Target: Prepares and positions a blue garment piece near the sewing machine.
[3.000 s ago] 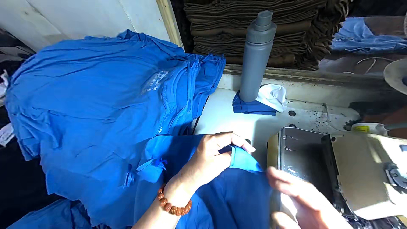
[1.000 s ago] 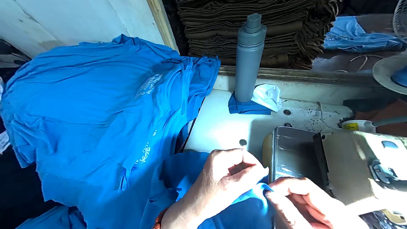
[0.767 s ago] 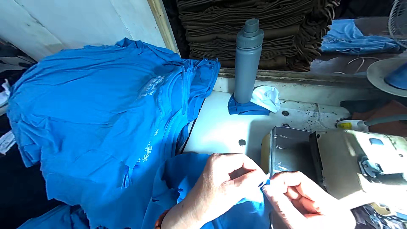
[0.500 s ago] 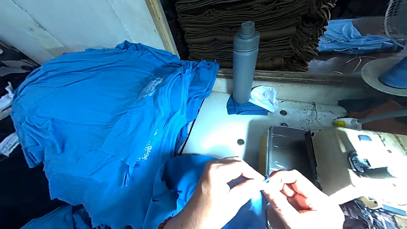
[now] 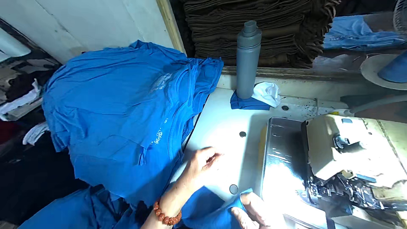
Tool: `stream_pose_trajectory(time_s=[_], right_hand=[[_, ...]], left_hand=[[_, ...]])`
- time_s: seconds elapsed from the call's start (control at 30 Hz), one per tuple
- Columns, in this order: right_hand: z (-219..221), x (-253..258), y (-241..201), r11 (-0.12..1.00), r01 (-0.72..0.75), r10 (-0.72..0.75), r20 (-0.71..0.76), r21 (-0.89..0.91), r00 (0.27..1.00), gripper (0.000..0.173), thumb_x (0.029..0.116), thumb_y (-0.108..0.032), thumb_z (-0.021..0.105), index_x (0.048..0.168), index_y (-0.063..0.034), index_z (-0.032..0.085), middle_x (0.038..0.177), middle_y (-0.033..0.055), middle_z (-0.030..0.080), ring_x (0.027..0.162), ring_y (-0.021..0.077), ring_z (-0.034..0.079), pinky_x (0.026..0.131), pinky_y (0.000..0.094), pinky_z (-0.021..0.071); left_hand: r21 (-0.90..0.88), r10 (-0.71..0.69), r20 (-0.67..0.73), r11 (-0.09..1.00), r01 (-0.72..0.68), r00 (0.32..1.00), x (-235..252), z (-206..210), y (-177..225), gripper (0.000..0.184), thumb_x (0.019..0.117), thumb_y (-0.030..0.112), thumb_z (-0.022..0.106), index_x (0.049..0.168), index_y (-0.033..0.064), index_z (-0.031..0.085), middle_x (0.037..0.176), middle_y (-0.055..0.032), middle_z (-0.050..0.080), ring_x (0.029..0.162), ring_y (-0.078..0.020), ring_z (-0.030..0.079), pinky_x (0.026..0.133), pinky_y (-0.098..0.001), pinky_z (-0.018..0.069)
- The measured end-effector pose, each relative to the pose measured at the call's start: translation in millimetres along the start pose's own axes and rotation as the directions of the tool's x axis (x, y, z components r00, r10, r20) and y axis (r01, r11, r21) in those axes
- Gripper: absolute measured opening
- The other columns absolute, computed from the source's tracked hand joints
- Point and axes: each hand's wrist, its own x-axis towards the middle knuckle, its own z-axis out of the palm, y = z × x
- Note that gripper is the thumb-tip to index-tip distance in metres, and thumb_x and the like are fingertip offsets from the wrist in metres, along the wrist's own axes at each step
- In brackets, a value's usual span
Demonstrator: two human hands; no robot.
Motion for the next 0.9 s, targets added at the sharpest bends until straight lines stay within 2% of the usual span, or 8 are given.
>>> stream_pose_trajectory(time_s=[0.1,0.23,0.4,0.5,0.57,0.7,0.8,0.9], right_hand=[[-0.4,-4.8,4.3,0.999,0.012,-0.012,0.003,-0.035,1.0,0.009,0.0956,-0.002,0.063,0.096,0.0076,0.064,0.081,0.0136,0.07,0.073,0.0094,0.067,0.07,0.0226,0.0566],[-4.5,-14.7,11.0,0.996,-0.082,0.081,0.032,0.044,0.996,0.011,0.0972,0.0,0.058,0.103,0.0075,0.063,0.087,0.0099,0.072,0.078,0.0061,0.069,0.073,0.0233,0.0589],[-9.1,-32.4,24.1,0.97,-0.234,0.231,0.049,0.063,0.972,0.012,0.0961,0.002,0.058,0.105,0.0066,0.063,0.088,0.007,0.073,0.08,0.0045,0.07,0.075,0.0239,0.0592],[-11.3,-37.5,27.3,0.971,-0.226,0.218,0.102,0.073,0.971,0.011,0.0977,0.0,0.057,0.106,0.0059,0.062,0.087,0.0063,0.071,0.078,0.0034,0.068,0.073,0.0225,0.0579],[-13.8,-42.3,30.6,0.97,-0.218,0.2,0.153,0.11,0.968,0.011,0.099,-0.001,0.056,0.106,0.0058,0.061,0.086,0.0075,0.071,0.076,0.0043,0.067,0.071,0.0228,0.057],[-14.6,-52.3,37.6,0.945,-0.265,0.226,0.206,0.19,0.952,0.009,0.0998,-0.002,0.056,0.106,0.003,0.06,0.085,0.0033,0.07,0.077,0.0018,0.067,0.071,0.0218,0.0563],[-15.1,-53.3,37.1,0.927,-0.294,0.249,0.202,0.235,0.947,0.009,0.0981,0.0,0.055,0.105,-0.0004,0.06,0.086,-0.0016,0.071,0.077,-0.0007,0.067,0.07,0.0207,0.0561],[-17.4,-50.1,35.0,0.931,-0.272,0.227,0.197,0.245,0.954,0.008,0.0969,0.0,0.055,0.104,0.0001,0.06,0.083,-0.0014,0.068,0.074,-0.0007,0.064,0.068,0.0196,0.0544]], left_hand=[[-0.043,-0.1,0.078,0.994,0.103,0.992,-30.5,13.3,-30.9,0.04,0.1068,0.025,0.044,0.118,-0.0011,0.072,0.112,-0.0081,0.074,0.107,-0.0121,0.07,0.098,-0.0311,0.0558],[0.238,0.195,-0.149,0.959,-0.156,0.969,-77.3,48.7,-87.5,0.029,0.101,0.025,0.059,0.11,0.0039,0.077,0.118,-0.0116,0.073,0.118,-0.0214,0.067,0.104,-0.0376,0.0528],[0.356,0.26,-0.148,0.914,-0.194,0.954,-93.3,59.4,-94.9,0.045,0.1083,0.035,0.04,0.108,0.0118,0.078,0.122,-0.0081,0.073,0.13,-0.0264,0.059,0.113,-0.0437,0.0434],[0.335,0.28,-0.109,0.914,-0.23,0.954,-100.3,61.2,-91.4,0.042,0.107,0.039,0.044,0.109,0.0122,0.077,0.121,-0.0074,0.073,0.128,-0.0238,0.061,0.112,-0.0421,0.0448],[0.46,0.307,-0.137,0.862,-0.214,0.942,-109.6,64.6,-92.9,0.038,0.1017,0.044,0.053,0.111,0.0156,0.076,0.119,-0.0035,0.073,0.118,-0.0186,0.064,0.104,-0.0382,0.0489],[0.621,0.223,-0.25,0.783,-0.021,0.942,-112.3,69.8,-85.2,0.049,0.0898,0.051,0.067,0.119,0.0134,0.076,0.11,-0.0076,0.073,0.102,-0.0272,0.068,0.088,-0.05,0.0528],[0.615,0.175,-0.274,0.788,0.032,0.946,-101.0,74.2,-77.9,0.032,0.0871,0.04,0.071,0.105,0.0132,0.078,0.104,-0.0079,0.073,0.099,-0.0297,0.069,0.086,-0.0524,0.0541],[0.561,0.164,-0.239,0.828,-0.002,0.957,-91.3,77.8,-74.1,0.013,0.0884,0.025,0.067,0.086,0.0149,0.076,0.098,-0.0034,0.073,0.094,-0.0221,0.07,0.086,-0.0452,0.0538]])
